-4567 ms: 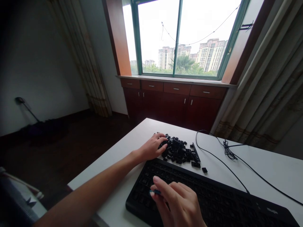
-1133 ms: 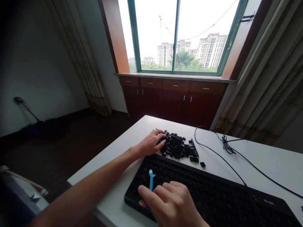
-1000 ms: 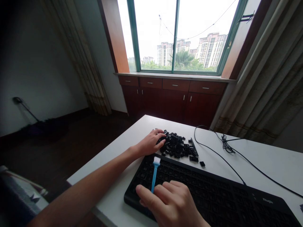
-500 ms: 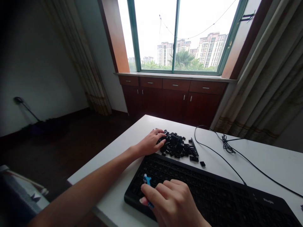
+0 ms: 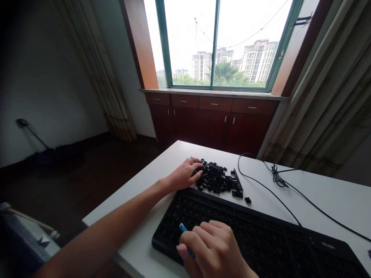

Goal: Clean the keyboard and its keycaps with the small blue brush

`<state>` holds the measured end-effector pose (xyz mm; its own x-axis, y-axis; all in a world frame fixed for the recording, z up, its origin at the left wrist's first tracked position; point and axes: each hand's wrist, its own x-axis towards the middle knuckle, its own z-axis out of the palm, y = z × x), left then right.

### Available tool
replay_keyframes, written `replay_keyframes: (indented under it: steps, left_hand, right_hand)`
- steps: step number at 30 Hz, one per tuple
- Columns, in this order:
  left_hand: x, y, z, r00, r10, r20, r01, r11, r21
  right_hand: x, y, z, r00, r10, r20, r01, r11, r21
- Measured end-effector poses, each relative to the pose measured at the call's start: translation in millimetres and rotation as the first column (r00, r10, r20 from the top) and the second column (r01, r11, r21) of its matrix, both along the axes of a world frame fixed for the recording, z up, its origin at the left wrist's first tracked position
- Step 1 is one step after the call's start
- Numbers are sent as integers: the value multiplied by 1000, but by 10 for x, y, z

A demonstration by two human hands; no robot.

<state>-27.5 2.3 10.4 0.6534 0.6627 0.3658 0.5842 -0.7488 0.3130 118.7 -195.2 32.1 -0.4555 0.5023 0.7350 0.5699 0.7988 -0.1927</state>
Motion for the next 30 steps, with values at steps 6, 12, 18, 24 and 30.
replay_keyframes:
  steps: [6, 12, 18, 24, 30]
  left_hand:
    - [0, 17, -39, 1000, -3, 10, 3, 1000, 8]
    - [-4, 15, -35, 1000, -3, 14, 3, 1000, 6]
    - [-7, 1, -9, 1000, -8, 9, 8, 1000, -13]
    - [-8, 15, -32, 1000, -14, 25, 14, 1000, -3]
    - [-1, 2, -13, 1000, 0, 17, 0, 1000, -4]
  right_hand:
    - [-14, 54, 12, 999, 9, 49, -10, 1000, 26]
    - [23, 40, 54, 1000, 2, -13, -2, 1000, -18]
    - [-5, -10, 20, 1000, 5, -25, -5, 1000, 2]
    - [-41, 29, -4, 1000, -19, 10, 20, 999, -43]
    - [-6, 53, 43, 999, 14, 29, -16, 997, 76]
